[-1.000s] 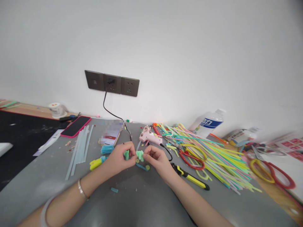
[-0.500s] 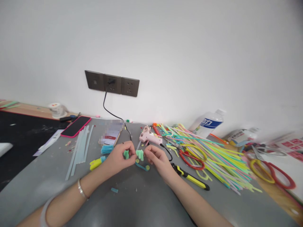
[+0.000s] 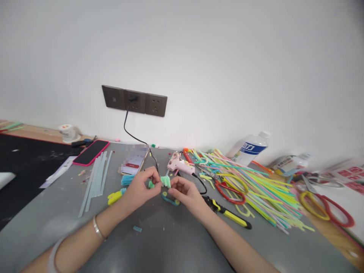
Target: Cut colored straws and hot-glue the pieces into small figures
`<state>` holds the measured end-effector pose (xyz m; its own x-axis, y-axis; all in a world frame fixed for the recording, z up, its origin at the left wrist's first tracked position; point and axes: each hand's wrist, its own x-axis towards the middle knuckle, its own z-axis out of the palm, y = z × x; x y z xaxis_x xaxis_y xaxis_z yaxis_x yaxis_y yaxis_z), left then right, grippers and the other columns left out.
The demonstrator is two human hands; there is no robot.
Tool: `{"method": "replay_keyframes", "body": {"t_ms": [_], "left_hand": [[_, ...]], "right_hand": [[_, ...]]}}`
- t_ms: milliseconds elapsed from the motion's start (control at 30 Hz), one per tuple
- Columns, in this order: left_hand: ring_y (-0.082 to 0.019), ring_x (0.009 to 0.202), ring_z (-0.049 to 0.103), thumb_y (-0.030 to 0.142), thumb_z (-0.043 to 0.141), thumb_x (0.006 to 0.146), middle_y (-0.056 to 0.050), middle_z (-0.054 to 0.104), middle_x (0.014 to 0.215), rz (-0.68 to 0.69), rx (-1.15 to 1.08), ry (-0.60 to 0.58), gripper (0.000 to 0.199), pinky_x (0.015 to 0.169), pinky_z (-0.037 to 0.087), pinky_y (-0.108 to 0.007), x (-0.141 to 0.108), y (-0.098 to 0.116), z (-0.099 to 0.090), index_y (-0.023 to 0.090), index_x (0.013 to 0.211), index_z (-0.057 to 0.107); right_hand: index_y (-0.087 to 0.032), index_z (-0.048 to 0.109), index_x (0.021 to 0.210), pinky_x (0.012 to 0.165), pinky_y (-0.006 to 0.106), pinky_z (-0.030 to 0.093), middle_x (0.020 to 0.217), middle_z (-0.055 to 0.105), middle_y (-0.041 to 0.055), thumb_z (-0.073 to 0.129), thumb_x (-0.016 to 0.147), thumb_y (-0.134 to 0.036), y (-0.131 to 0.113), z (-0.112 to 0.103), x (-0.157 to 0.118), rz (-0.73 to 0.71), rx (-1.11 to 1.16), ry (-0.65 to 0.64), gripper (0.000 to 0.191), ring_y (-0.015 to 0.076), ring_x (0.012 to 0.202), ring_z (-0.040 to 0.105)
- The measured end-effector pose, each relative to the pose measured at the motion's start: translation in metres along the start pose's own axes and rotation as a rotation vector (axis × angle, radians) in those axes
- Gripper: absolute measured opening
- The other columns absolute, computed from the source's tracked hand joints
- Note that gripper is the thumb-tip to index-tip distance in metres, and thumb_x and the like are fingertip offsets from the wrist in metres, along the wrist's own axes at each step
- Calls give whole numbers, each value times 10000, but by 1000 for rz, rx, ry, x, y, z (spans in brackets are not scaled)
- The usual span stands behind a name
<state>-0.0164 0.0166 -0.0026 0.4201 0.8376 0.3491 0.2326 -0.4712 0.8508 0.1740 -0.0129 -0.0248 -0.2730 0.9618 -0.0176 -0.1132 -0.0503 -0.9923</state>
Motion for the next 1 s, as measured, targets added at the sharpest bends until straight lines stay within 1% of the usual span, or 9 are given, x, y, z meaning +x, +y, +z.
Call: {"method": "replay_keyframes", "body": {"t_ms": [133, 400, 633, 733, 867, 1000], "left_hand": [[-133, 656, 475, 133, 531, 775, 39, 481, 683, 11, 0, -7, 131, 638, 365, -250, -1, 1, 0, 197, 681, 467], [-133, 667, 496, 131, 551, 788, 37, 495, 693, 21, -5, -18, 140, 648, 377, -251, -2, 1, 0, 194, 686, 480], [-140, 706, 537, 176, 565, 855, 18, 551, 729, 40, 24, -5, 111, 673, 407, -253, 2, 2, -1, 181, 746, 588], [-143, 705, 544, 217, 571, 875, 15, 567, 728, 26, 52, 33, 125, 677, 417, -255, 3, 1, -3, 183, 765, 618], [-156, 734, 561, 286, 580, 897, 3, 601, 748, -2, 43, 76, 154, 698, 429, -267, 3, -5, -5, 190, 811, 664], [-162, 759, 574, 286, 623, 874, -12, 627, 808, -26, -8, 78, 121, 714, 434, -279, 3, -9, -4, 197, 901, 700]], "right_hand": [[-176, 602, 788, 523, 217, 348, 660, 553, -37, 814, 693, -512, 0, 0, 0, 8, -12, 7, 408, 89, 566, 462], [-186, 593, 750, 514, 229, 320, 633, 521, -44, 781, 717, -525, -1, 0, 0, -32, -54, 29, 389, 91, 544, 422], [-184, 600, 746, 497, 229, 264, 606, 478, -56, 770, 723, -530, -3, -4, 1, -66, -41, 106, 387, 84, 524, 363], [-187, 586, 746, 483, 226, 239, 572, 448, -70, 764, 728, -537, 0, -6, 2, -60, -6, 130, 393, 77, 502, 336], [-187, 579, 736, 476, 224, 228, 553, 438, -74, 771, 707, -563, -1, -5, 3, -37, -11, 105, 422, 75, 493, 315], [-190, 598, 746, 490, 224, 263, 595, 470, -58, 782, 700, -554, -5, -2, 2, -42, -35, 88, 411, 82, 519, 340]]}}
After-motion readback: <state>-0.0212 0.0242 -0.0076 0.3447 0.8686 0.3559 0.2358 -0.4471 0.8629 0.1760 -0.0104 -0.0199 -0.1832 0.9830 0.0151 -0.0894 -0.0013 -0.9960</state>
